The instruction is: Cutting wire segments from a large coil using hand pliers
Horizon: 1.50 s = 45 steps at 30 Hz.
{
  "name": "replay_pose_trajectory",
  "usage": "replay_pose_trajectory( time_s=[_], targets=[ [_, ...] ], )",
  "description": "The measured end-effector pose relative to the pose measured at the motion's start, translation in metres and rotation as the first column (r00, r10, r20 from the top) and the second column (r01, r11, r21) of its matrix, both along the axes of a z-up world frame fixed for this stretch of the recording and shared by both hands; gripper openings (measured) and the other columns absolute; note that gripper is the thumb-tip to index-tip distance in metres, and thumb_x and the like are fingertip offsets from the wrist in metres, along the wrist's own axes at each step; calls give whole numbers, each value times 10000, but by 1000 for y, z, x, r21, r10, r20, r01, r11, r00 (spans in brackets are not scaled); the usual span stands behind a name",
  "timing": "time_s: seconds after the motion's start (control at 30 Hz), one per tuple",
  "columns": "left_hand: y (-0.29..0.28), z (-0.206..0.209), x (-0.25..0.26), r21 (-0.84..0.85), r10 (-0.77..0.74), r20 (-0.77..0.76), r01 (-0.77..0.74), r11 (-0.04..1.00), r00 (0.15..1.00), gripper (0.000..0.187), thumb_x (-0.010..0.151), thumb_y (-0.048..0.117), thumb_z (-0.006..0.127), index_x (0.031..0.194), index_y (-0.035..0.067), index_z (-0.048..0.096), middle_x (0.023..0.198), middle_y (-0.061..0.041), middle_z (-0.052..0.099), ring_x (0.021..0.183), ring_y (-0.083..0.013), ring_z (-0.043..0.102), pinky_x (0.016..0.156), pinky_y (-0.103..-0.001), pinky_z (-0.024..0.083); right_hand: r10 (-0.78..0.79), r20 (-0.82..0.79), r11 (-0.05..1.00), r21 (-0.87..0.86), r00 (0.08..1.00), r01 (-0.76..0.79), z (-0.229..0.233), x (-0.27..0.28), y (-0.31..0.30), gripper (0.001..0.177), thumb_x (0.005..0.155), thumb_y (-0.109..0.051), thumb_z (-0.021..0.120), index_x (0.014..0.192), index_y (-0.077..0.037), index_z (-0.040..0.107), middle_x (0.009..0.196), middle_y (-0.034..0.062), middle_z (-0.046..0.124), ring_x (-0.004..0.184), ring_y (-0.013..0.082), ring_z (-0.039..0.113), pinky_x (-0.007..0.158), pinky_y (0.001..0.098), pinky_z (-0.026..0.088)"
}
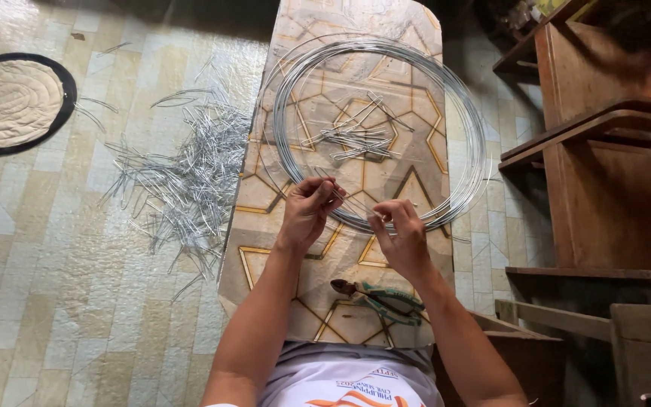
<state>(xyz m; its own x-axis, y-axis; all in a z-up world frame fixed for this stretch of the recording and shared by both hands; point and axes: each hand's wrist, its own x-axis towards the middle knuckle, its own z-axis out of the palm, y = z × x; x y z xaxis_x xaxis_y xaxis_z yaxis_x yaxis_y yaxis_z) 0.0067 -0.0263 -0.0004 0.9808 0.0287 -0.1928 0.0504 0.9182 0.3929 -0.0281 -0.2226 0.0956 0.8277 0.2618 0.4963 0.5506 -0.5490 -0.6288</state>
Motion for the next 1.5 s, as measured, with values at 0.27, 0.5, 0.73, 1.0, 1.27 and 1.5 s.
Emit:
replay_pose_trajectory(
  time_s=[0.27, 0.5, 0.73, 1.0, 1.27, 1.5],
  targets=[
    [-4, -14, -5, 19, 54, -76, -53, 998, 996, 69, 956, 9, 700, 996, 52, 735, 941, -168, 775, 871, -344, 781, 768, -462, 677, 19, -69, 997, -69, 997, -24, 2, -7, 7, 308, 906, -169, 792, 1195, -83, 731, 882, 98, 732, 735, 256, 727, 723, 395, 581],
    [-6, -12, 4, 46, 83, -87, -79, 996, 993, 51, 962, 44, 707, 968, 93, 720, 931, -131, 774, 870, -317, 783, 773, -446, 675, -3, 126, 980, -195, 992, 28, 1, 2, 12, 169, 935, -99, 742, 1101, -112, 777, 845, 83, 743, 735, 283, 737, 674, 362, 593],
    [-7, 1, -5, 40, 87, -119, -83, 996, 989, 34, 957, 58, 716, 957, 92, 709, 946, -112, 780, 875, -305, 783, 784, -446, 677, 32, 316, 943, -325, 948, 76, -20, 4, 5, 185, 948, -119, 747, 1132, -103, 765, 896, 78, 728, 781, 255, 738, 697, 359, 599],
    [-9, 11, -2, 165, 72, -54, -62, 984, 996, 39, 961, 36, 709, 999, 30, 707, 886, -119, 757, 825, -245, 775, 771, -419, 682, -69, -269, 989, -142, 961, 31, -37, 11, 3, 101, 852, -45, 697, 880, -142, 691, 736, 78, 690, 776, 355, 715, 731, 440, 560],
    [-21, 16, -8, 216, -86, 95, 64, 974, 992, 142, 976, 10, 674, 1109, -22, 710, 953, -154, 759, 906, -244, 766, 864, -402, 651, -96, -471, 992, -123, 877, 42, -7, 16, 4, 137, 848, -11, 656, 801, -136, 687, 693, 90, 696, 733, 321, 716, 741, 393, 554],
    [-10, 10, -11, 401, -287, 179, 196, 895, 941, 175, 875, -52, 749, 1050, -57, 741, 941, -177, 774, 909, -234, 759, 885, -412, 628, -20, -582, 999, -37, 813, -2, -1, 17, -7, 170, 802, 23, 663, 790, -137, 721, 665, 88, 697, 677, 226, 687, 731, 351, 547]
  ],
)
